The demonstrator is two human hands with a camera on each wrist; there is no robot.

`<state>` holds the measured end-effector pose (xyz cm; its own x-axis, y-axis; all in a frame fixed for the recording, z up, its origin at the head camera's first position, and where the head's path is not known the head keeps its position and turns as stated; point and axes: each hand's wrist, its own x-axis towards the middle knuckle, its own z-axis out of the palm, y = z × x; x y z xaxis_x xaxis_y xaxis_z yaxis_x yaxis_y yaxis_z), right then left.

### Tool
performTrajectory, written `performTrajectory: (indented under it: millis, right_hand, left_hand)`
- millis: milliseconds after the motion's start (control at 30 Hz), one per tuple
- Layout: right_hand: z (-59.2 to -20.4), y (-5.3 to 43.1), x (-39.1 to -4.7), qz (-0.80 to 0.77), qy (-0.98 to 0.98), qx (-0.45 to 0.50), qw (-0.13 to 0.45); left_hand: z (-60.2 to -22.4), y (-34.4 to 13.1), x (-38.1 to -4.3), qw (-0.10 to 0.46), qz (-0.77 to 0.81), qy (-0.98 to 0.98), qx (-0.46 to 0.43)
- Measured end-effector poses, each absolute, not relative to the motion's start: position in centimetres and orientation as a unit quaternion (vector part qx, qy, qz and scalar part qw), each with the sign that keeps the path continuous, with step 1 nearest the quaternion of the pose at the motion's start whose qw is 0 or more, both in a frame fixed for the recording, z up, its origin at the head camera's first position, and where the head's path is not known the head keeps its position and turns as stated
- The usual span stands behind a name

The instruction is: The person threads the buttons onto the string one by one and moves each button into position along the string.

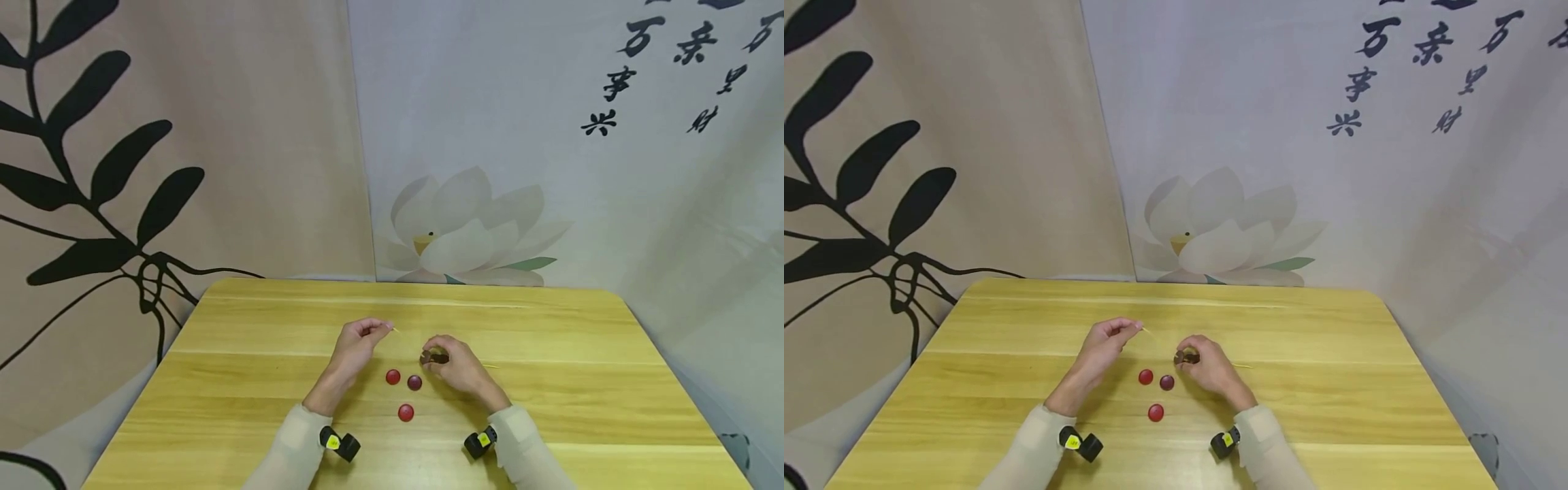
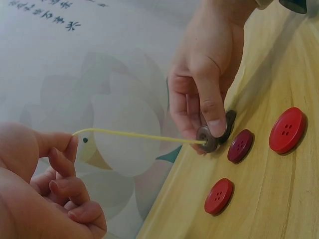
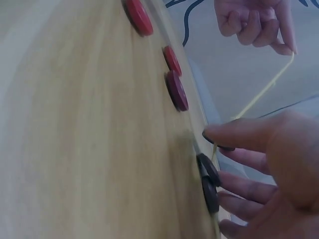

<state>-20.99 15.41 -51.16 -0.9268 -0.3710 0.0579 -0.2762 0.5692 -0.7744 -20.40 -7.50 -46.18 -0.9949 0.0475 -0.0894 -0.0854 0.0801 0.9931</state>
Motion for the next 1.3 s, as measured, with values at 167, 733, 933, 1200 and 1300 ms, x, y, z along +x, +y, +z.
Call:
performTrajectory:
  millis: [167, 733, 933, 1200, 1300]
  right_hand:
    - [-51.0, 15.82, -21.17, -0.421, 0.888, -0.176, 0.063]
    - [-51.4, 16.45, -21.24, -0.445, 0.876, -0.169, 0.076]
    - [-51.53, 16.34, -20.97, -0.451, 0.875, -0.157, 0.076]
    - [-51.49, 16.22, -20.88, -0.452, 0.878, -0.144, 0.07]
    - [-51.37, 16.23, -20.92, -0.45, 0.879, -0.142, 0.071]
  left_hand:
    - [-45.92, -7.62, -20.42, 0.048, 0.682, 0.729, -0.012]
    - [-46.05, -7.83, -20.46, 0.054, 0.681, 0.73, -0.014]
    - [-46.13, -7.91, -20.45, 0.055, 0.679, 0.732, -0.015]
    - [-46.34, -7.8, -20.34, 0.053, 0.677, 0.734, -0.016]
    - [-46.4, -7.8, -20.41, 0.054, 0.677, 0.734, -0.015]
